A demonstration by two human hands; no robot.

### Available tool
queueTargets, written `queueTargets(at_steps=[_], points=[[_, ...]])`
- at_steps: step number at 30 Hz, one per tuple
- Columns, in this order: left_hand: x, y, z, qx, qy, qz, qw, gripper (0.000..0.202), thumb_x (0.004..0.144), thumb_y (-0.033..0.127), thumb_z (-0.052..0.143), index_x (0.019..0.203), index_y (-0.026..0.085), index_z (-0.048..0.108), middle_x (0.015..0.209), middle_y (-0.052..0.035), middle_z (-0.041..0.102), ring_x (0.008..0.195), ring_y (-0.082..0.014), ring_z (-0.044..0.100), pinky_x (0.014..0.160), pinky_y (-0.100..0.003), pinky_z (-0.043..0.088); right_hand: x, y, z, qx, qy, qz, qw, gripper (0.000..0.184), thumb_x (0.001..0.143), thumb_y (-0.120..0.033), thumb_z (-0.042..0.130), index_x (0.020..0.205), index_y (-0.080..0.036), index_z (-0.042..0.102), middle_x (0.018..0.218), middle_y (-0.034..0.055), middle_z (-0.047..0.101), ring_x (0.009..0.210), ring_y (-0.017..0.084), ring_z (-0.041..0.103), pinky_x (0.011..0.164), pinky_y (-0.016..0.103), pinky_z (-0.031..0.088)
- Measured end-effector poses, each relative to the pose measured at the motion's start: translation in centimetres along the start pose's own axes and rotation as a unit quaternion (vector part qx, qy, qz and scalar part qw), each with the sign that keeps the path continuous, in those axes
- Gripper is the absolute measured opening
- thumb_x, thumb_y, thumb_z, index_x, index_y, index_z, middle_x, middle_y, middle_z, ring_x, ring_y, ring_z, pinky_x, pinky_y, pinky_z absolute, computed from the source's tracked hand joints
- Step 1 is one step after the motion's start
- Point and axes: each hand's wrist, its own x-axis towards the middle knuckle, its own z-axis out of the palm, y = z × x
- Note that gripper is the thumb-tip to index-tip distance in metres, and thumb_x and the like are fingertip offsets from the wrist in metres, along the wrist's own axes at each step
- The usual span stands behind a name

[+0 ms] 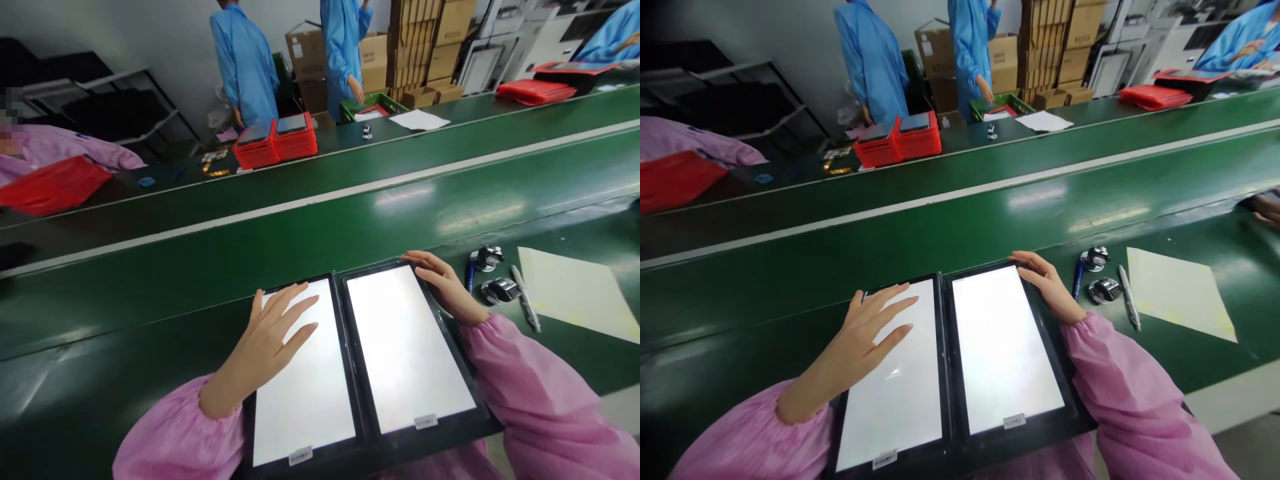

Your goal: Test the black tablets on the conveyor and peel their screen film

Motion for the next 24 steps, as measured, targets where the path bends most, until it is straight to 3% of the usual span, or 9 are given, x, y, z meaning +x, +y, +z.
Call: queueTargets(at_steps=[8, 17, 21, 24], points=[[-0.1, -0.2, 0.2, 0.049, 0.003, -0.04, 0.998, 0.055, 0.108, 0.057, 0.028, 0.138, 0.028, 0.064, 0.146, -0.0171, 0.062, 0.133, -0.0382, 0.061, 0.109, -0.085, 0.033, 0.0, 0.0, -0.1, 0.045, -0.018, 0.011, 0.999, 0.046, 0.071, -0.034, 0.076, 0.116, -0.034, 0.071, 0.133, 0.0015, 0.072, 0.132, 0.03, 0.059, 0.112, 0.049, 0.045], [-1.1, 0.8, 0.0, 0.053, 0.002, -0.059, 0.997, 0.044, 0.108, 0.048, 0.038, 0.138, 0.03, 0.065, 0.147, -0.0149, 0.062, 0.141, -0.0397, 0.053, 0.113, -0.086, 0.024, -0.4, 0.1, -0.5, 0.023, -0.035, 0.015, 0.999, 0.06, 0.066, -0.032, 0.082, 0.125, -0.034, 0.067, 0.141, 0.0033, 0.067, 0.137, 0.032, 0.055, 0.106, 0.046, 0.049], [-0.5, 2.4, 0.3, 0.031, -0.017, -0.044, 0.998, 0.036, 0.108, 0.041, 0.044, 0.134, 0.034, 0.068, 0.148, -0.0122, 0.061, 0.143, -0.0373, 0.051, 0.117, -0.084, 0.014, 0.1, 0.0, -0.6, 0.008, -0.024, 0.028, 0.999, 0.068, 0.066, -0.045, 0.087, 0.129, -0.036, 0.064, 0.143, 0.0054, 0.065, 0.138, 0.034, 0.055, 0.104, 0.047, 0.053], [-1.1, 2.5, -0.3, -0.013, -0.007, -0.096, 0.995, 0.037, 0.106, 0.049, 0.046, 0.132, 0.037, 0.069, 0.151, -0.01, 0.059, 0.148, -0.0401, 0.044, 0.116, -0.086, 0.008, -0.7, -0.5, -1.1, 0.014, 0.024, 0.035, 0.999, 0.064, 0.067, -0.063, 0.085, 0.124, -0.04, 0.067, 0.139, 0.0051, 0.068, 0.136, 0.033, 0.058, 0.102, 0.044, 0.056]])
